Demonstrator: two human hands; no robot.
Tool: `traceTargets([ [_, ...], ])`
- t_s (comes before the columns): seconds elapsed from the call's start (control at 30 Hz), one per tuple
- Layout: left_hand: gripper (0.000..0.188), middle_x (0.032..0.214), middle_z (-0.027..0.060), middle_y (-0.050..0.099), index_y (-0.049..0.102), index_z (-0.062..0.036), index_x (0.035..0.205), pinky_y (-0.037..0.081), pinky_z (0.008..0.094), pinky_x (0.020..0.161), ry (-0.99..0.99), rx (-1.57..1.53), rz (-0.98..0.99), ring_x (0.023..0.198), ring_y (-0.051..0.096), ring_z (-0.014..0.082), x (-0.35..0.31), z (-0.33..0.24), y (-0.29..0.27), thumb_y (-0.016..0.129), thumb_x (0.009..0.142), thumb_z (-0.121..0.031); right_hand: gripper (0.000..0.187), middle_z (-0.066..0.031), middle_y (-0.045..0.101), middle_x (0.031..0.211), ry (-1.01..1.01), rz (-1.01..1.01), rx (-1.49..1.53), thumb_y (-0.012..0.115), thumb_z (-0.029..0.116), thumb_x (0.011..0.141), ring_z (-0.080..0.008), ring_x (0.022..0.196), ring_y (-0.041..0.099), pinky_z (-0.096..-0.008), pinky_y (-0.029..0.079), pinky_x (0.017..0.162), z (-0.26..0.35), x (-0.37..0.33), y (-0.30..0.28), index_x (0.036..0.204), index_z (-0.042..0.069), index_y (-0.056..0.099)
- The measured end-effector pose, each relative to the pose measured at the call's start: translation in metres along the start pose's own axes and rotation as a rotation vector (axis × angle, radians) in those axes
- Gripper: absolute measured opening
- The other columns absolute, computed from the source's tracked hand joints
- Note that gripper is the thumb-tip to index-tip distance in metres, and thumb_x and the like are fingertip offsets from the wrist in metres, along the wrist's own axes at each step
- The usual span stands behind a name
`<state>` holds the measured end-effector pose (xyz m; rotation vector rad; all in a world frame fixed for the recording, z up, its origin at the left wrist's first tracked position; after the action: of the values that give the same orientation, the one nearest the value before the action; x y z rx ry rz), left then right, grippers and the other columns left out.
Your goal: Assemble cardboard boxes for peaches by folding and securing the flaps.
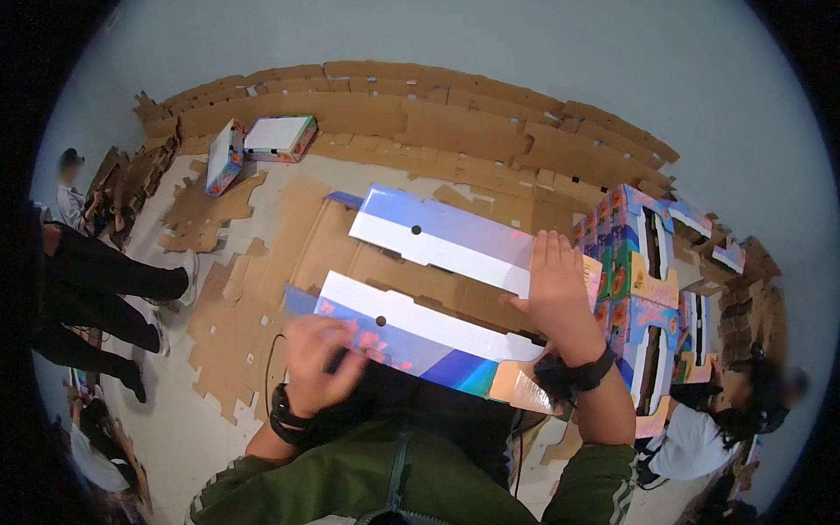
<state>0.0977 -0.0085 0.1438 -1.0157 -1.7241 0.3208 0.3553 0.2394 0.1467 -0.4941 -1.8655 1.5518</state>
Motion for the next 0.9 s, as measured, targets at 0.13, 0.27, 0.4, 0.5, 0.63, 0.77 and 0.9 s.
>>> traceTargets([
  [0.13, 0.044, 0.126, 0.0149, 0.06, 0.065, -0.0044, 0.129, 0.05, 0.0407, 0.087, -0.644, -0.093, -0.149, 0.112, 0.061, 0.0282, -0.055, 0.077, -0.003, 0.078, 0.093, -0.027, 0.116, -0.0301, 0.055, 0.145, -0.009, -0.02, 0.032, 0.096, 0.048, 0.062, -0.0452, 0.136, 0.052, -0.054, 0.039, 0.118, -0.008, -0.003, -0.014, 0.146, -0.014, 0.045],
  [0.27, 0.053, 0.142, 0.0138, 0.05, 0.052, -0.0045, 0.147, 0.05, 0.0391, 0.102, -0.877, -0.59, -0.242, 0.128, 0.056, 0.0252, -0.069, 0.11, 0.024, 0.069, 0.104, -0.03, 0.119, -0.0332, 0.052, 0.148, -0.012, 0.034, 0.11, 0.093, 0.051, 0.067, -0.0486, 0.138, 0.049, -0.0548, 0.036, 0.119, -0.008, -0.009, -0.02, 0.15, -0.016, 0.04],
  [0.4, 0.062, 0.151, 0.0129, 0.049, 0.046, -0.0051, 0.155, 0.045, 0.0393, 0.111, -0.91, -0.934, -0.542, 0.135, 0.053, 0.0245, -0.068, 0.11, 0.043, 0.069, 0.104, -0.031, 0.115, -0.036, 0.05, 0.148, 0.006, 0.02, 0.054, 0.091, 0.049, 0.073, -0.0511, 0.138, 0.047, -0.0544, 0.036, 0.12, 0.001, -0.014, -0.022, 0.15, -0.018, 0.037],
  [0.5, 0.076, 0.151, 0.0164, 0.052, 0.047, -0.0025, 0.154, 0.044, 0.0414, 0.113, -0.774, -0.85, -0.392, 0.136, 0.053, 0.0284, -0.057, 0.094, 0.037, 0.078, 0.096, -0.039, 0.113, -0.0376, 0.05, 0.145, 0.02, 0.031, 0.042, 0.09, 0.045, 0.075, -0.0524, 0.136, 0.048, -0.0533, 0.037, 0.12, 0.004, -0.011, -0.022, 0.15, -0.02, 0.036],
  [0.63, 0.092, 0.139, 0.0218, 0.06, 0.055, 0.0001, 0.146, 0.049, 0.0472, 0.106, -0.356, -0.119, -0.135, 0.125, 0.06, 0.0393, -0.037, 0.06, 0.031, 0.094, 0.075, -0.043, 0.11, -0.0334, 0.052, 0.144, 0.032, -0.039, -0.014, 0.088, 0.048, 0.076, -0.0507, 0.134, 0.049, -0.0551, 0.037, 0.119, 0.005, -0.01, -0.011, 0.15, -0.018, 0.039],
  [0.77, 0.087, 0.119, 0.0179, 0.07, 0.061, 0.0003, 0.133, 0.054, 0.0447, 0.097, -0.527, -0.13, -0.09, 0.109, 0.069, 0.0339, -0.038, 0.061, 0.031, 0.099, 0.067, -0.041, 0.106, -0.0332, 0.052, 0.143, 0.042, -0.018, -0.024, 0.086, 0.046, 0.079, -0.0512, 0.133, 0.049, -0.0555, 0.038, 0.118, 0.008, -0.009, -0.009, 0.149, -0.019, 0.04],
  [0.9, 0.081, 0.101, 0.0151, 0.074, 0.062, 0.0023, 0.131, 0.058, 0.0404, 0.084, -0.576, -0.272, -0.023, 0.089, 0.073, 0.0287, -0.024, 0.055, 0.029, 0.098, 0.07, -0.036, 0.107, -0.0333, 0.051, 0.145, 0.092, -0.009, -0.042, 0.086, 0.045, 0.08, -0.0501, 0.136, 0.047, -0.0555, 0.036, 0.119, 0.012, -0.004, -0.008, 0.151, -0.018, 0.037],
])
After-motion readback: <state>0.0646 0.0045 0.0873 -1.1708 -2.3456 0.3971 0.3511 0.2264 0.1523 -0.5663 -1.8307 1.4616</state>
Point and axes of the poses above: each hand's wrist, its own x-axis towards the middle knuckle, its own y-axis out of the palm, z = x × y, the point moved 4 cm from there along x, towards the middle knuckle
